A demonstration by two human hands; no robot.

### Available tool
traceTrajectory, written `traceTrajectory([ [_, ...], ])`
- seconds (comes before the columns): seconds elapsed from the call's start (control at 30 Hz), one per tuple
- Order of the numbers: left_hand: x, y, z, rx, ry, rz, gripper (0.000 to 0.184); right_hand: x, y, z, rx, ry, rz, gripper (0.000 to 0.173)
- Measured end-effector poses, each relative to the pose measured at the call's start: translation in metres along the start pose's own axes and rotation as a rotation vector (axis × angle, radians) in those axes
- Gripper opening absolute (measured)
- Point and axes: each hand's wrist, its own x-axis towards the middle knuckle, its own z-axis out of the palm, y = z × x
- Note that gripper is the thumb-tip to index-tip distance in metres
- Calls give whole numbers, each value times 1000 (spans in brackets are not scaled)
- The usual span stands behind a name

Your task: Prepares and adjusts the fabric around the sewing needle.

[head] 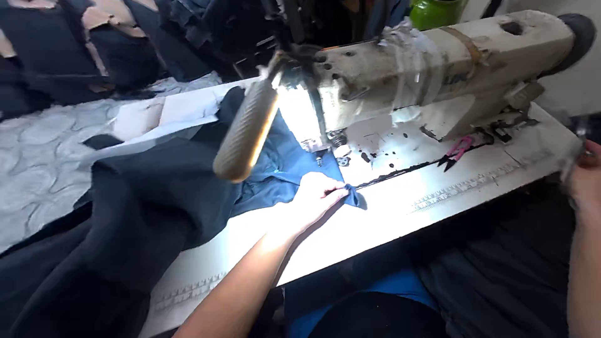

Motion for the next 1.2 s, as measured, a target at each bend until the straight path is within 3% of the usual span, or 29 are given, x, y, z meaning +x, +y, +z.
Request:
traceTrajectory([
  [0.07, 1, 6, -1, 10, 10, -76, 34, -29, -14, 0, 101, -60, -216, 58],
  [0.17, 3, 10, 2, 6, 61, -111, 33, -91, -82, 2, 138, -380, -575, 63],
  [0.3, 1, 18, 1, -10, 99, -154, 29, -139, -151, 33, -78, -693, -858, 85],
  [0.43, 0, 28, -6, -7, 135, -191, 27, -153, -181, 55, -223, -778, -783, 82],
  [0.63, 1, 35, -15, -73, 132, -272, 23, -158, -183, 65, -80, -829, -710, 79],
  [0.83, 0, 27, -22, -172, -1, -247, 27, -158, -181, 68, -27, -801, -754, 78],
  [1.2, 0, 30, -20, -174, 66, -287, 25, -160, -178, 69, -76, -634, -882, 80],
])
